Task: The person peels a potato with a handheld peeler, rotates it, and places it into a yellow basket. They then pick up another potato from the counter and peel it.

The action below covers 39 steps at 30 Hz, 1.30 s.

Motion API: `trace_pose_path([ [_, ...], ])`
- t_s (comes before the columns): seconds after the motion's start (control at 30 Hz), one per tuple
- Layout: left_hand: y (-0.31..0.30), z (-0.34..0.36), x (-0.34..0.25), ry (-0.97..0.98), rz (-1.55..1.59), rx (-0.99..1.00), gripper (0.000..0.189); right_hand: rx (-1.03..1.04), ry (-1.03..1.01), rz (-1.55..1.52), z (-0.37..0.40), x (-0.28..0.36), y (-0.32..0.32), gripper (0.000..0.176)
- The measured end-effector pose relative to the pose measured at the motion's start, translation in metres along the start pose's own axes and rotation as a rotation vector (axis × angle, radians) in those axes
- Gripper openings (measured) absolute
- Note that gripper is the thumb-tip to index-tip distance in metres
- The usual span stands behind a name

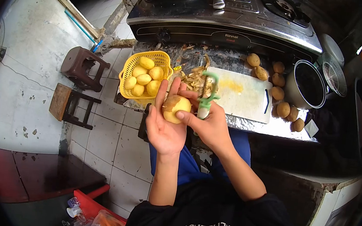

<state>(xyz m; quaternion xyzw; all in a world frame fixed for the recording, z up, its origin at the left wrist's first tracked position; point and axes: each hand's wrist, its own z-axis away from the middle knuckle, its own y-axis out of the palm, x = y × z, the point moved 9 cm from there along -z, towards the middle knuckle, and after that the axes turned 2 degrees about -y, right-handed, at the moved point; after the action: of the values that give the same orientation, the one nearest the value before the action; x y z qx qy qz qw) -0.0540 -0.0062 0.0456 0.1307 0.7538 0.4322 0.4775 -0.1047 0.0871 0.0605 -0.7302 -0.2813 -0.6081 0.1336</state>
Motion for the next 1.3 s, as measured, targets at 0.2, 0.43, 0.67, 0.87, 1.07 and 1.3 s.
trace_pose_path([
  [0.2,0.005,0.011,0.011,0.063,-0.240,0.206,0.055,-0.155,0.179,-0.433,0.005,-0.017,-0.006,0.032],
  [0.43,0.003,0.018,0.005,-0.259,-0.582,0.047,0.053,0.028,0.107,0.415,0.026,-0.002,-0.041,0.027],
  [0.67,0.022,0.040,-0.007,-0.025,-1.038,0.133,0.058,0.234,-0.364,0.815,0.063,0.069,-0.024,0.021],
  [0.87,0.050,0.053,-0.028,0.105,-1.332,0.096,0.053,0.210,-0.478,0.963,0.080,0.085,-0.019,0.023],
  [1.07,0.060,0.062,-0.035,0.232,-1.362,0.098,0.050,0.110,-0.463,0.928,0.083,0.089,-0.015,0.022],
  [1.3,0.051,0.062,-0.044,0.295,-1.285,0.103,0.050,0.088,-0.468,0.872,0.081,0.089,-0.014,0.019],
])
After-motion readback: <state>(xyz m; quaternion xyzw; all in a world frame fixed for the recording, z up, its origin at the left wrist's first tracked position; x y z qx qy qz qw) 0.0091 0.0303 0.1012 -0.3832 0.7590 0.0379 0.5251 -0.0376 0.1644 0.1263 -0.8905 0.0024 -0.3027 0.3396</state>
